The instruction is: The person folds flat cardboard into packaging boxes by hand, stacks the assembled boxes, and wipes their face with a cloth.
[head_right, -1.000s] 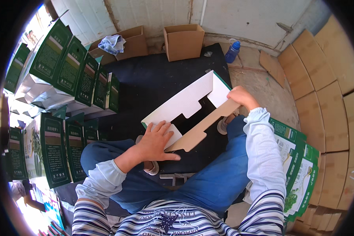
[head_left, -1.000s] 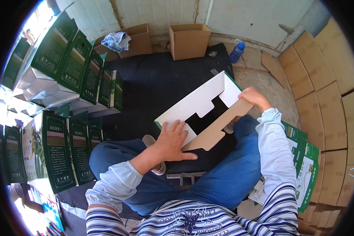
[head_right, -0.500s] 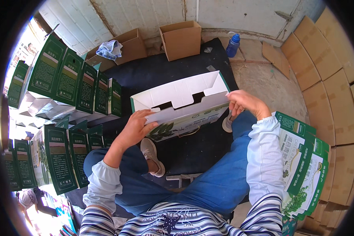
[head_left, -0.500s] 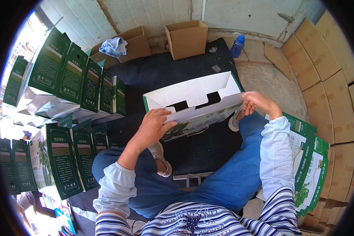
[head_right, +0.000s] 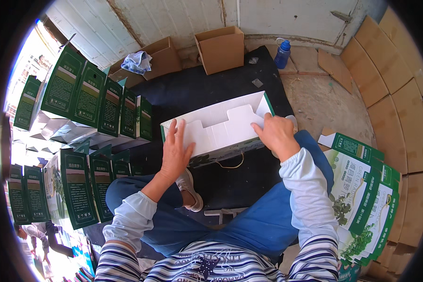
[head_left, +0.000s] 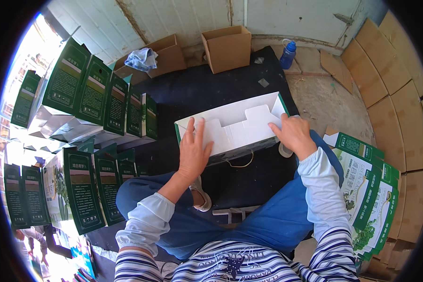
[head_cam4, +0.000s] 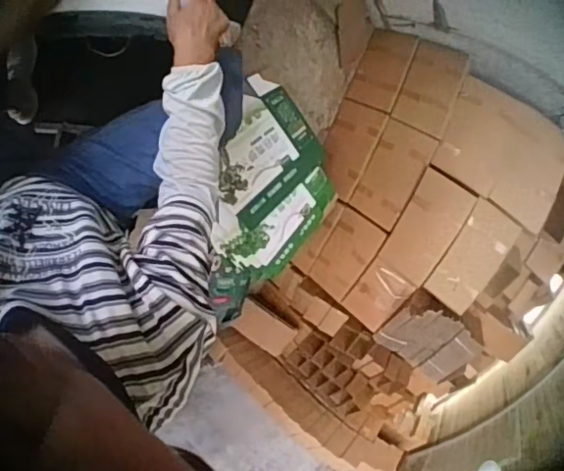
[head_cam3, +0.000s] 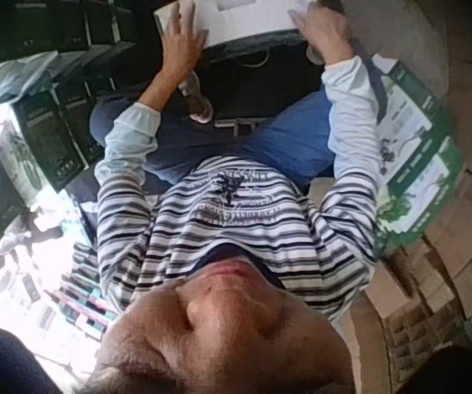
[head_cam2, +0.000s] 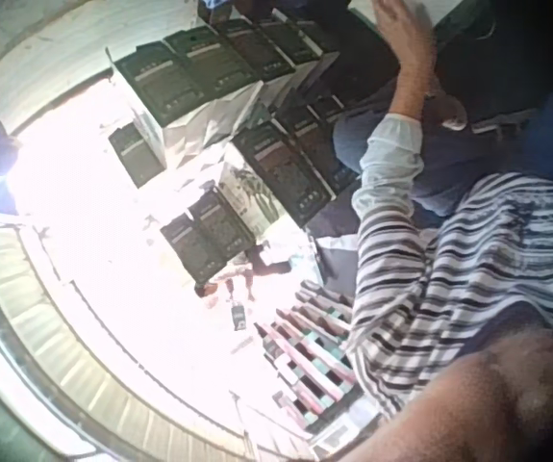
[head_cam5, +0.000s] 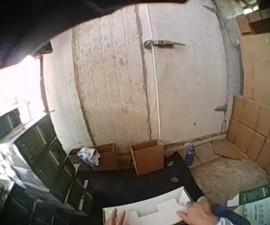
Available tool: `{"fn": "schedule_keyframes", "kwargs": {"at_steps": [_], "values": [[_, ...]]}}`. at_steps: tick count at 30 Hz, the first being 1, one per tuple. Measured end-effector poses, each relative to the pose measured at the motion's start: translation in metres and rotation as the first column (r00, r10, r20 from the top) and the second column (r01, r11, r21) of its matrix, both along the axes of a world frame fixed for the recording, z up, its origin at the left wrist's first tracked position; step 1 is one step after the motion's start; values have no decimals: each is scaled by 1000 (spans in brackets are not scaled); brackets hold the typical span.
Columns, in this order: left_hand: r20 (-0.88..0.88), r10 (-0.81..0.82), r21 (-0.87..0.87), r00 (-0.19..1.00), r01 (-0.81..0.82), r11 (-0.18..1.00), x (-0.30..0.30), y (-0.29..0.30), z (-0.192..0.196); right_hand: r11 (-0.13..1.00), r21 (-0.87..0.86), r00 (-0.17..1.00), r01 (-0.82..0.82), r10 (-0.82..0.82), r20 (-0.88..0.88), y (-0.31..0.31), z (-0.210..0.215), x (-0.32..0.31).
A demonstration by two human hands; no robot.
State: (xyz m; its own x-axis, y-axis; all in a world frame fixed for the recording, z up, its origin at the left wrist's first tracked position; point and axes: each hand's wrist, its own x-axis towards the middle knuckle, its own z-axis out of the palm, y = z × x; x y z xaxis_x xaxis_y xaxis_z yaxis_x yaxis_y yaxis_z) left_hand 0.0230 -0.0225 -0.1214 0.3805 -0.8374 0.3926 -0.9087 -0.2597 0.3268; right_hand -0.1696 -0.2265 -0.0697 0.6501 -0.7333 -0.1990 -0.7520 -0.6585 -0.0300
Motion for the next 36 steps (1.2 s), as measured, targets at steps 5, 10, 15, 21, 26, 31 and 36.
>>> {"fn": "schedule_keyframes", "kwargs": {"at_steps": [5, 10, 15, 21, 26, 31, 36], "values": [[182, -158, 217, 970, 117, 969, -15, 0, 2, 843, -309, 734, -440, 536, 417, 7, -18, -13], [221, -186, 262, 957, 125, 957, -6, 0, -5, 851, -213, 762, -481, 525, 379, 8, -38, -2], [60, -258, 286, 964, 231, 930, -3, -1, -10, 871, -77, 799, -485, 477, 367, 10, -47, -4], [55, -128, 14, 990, 128, 992, -9, 3, 14, 907, -170, 678, -385, 403, 614, -2, -34, -7], [-544, 217, -112, 811, -326, 939, 60, -1, -6, 981, -187, 696, 56, 96, 712, -58, -60, -19], [-927, 373, 319, 48, -422, 849, 89, 12, -45, 529, 845, 514, 70, -745, 424, -72, -69, -10], [-857, 333, 384, -394, -57, 922, 79, 21, -64, 348, 898, 725, 269, -686, 49, -92, -102, -38]]}}
